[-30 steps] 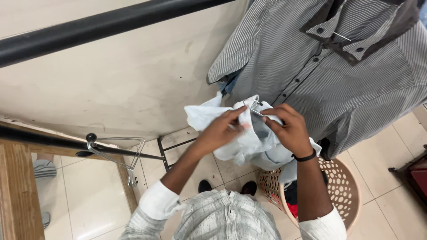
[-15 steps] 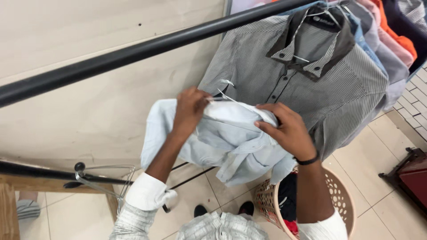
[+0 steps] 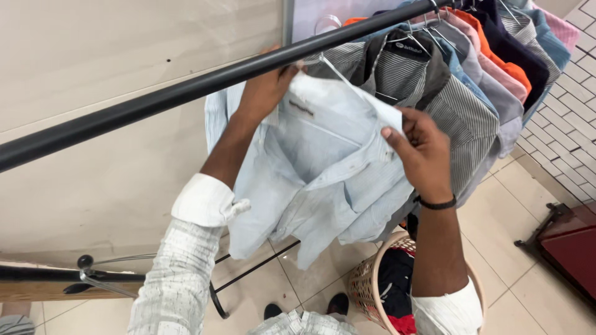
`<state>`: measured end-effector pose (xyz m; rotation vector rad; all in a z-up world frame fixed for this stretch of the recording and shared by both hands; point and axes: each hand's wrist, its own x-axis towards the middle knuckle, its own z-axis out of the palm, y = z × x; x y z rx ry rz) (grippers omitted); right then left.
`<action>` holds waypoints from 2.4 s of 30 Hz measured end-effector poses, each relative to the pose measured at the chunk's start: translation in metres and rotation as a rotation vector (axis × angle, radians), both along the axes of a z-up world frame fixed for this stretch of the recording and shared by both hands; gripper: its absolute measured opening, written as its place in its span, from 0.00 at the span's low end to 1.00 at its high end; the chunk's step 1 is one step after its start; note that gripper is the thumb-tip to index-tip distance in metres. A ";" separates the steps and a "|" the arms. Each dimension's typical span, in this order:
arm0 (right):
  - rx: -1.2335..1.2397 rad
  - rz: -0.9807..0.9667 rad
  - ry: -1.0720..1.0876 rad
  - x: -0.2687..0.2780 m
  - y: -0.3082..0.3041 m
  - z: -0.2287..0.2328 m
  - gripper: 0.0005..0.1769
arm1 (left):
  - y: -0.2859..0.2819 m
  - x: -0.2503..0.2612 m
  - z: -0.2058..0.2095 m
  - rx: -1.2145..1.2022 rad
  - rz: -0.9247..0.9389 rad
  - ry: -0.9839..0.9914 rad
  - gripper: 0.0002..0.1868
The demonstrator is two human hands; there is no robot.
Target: The person takes shirts from a laundry basket, places each on a metal hanger, and hangs them on a clothing rack. They button the collars and adjust the shirts to hang neatly. The shirts include a blue patterned shirt, a striped shirt, and a light-colored shirt.
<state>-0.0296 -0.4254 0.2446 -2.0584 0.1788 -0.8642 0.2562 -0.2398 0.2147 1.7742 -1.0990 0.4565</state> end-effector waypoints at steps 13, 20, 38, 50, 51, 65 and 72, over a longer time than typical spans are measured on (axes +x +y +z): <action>0.040 -0.140 -0.122 -0.025 -0.075 -0.012 0.22 | -0.078 -0.028 0.017 -0.050 -0.060 0.076 0.09; -0.132 -0.123 -0.154 -0.026 -0.122 -0.035 0.12 | -0.076 -0.075 0.007 -0.132 0.585 -0.320 0.26; -0.301 -0.455 -0.536 -0.047 -0.108 -0.136 0.22 | -0.095 -0.137 -0.121 -0.412 0.312 0.381 0.35; 0.285 -0.006 0.036 -0.012 -0.035 -0.178 0.21 | -0.088 -0.138 -0.203 -0.434 0.055 0.739 0.19; 0.333 -0.041 0.036 -0.003 -0.035 -0.180 0.19 | -0.093 -0.132 -0.203 -0.445 0.010 0.754 0.19; 0.481 -0.217 -0.045 0.036 -0.020 -0.204 0.12 | -0.108 -0.133 -0.218 -0.452 -0.257 0.840 0.10; 0.440 -0.186 -0.055 0.037 -0.009 -0.201 0.09 | -0.110 -0.141 -0.198 -0.363 -0.402 0.976 0.10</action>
